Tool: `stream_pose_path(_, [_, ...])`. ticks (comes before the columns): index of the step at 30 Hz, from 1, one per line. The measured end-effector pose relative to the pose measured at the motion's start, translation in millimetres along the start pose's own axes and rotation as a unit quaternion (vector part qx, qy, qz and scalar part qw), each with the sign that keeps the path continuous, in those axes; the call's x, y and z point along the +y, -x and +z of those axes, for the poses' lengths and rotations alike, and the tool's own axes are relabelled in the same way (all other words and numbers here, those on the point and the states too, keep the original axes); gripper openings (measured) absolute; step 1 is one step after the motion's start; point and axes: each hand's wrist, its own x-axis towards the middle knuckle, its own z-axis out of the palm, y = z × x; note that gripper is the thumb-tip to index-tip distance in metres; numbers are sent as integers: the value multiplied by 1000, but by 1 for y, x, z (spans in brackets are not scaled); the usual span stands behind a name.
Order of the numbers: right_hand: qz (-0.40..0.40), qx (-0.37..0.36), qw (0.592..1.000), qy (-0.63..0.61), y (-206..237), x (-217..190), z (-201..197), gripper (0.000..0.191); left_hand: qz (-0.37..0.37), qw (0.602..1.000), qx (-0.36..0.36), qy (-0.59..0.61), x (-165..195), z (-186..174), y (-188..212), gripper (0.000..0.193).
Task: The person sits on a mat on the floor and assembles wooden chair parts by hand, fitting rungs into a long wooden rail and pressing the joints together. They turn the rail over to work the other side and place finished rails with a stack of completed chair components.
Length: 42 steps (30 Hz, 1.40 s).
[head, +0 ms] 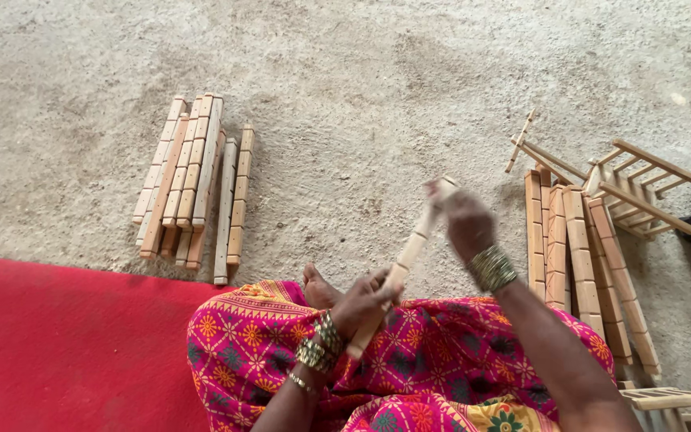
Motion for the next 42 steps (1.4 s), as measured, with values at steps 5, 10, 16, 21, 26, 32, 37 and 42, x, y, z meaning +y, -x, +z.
stream_pose_path(5, [-161,-38,976,-139,31,-89,-63,16,-14,986,158,51,-2,-14,-14,53])
stream_pose_path(10, [-226,25,926,-300,39,-104,-111,17,11,967,156,202,-10,-20,-16,59])
stream_pose_path(16, [-210,30,970,-116,22,-71,-52,18,38,992,55,102,4,-8,-18,45])
stream_pose_path(21, [-8,52,999,5,-14,5,4,19,64,994,-66,65,20,8,-11,58])
stream_pose_path(26, [61,28,997,-42,-18,-5,4,21,20,996,-26,82,31,17,-24,46])
stream_pose_path(32, [-90,81,947,-296,23,-72,-30,20,45,966,51,250,46,-4,-55,51])
stream_pose_path(37, [26,0,981,-193,6,-42,-19,19,8,956,-34,293,47,3,-70,49])
stream_pose_path(42, [97,55,962,-250,-12,-24,-11,34,-25,984,0,176,59,26,-81,32])
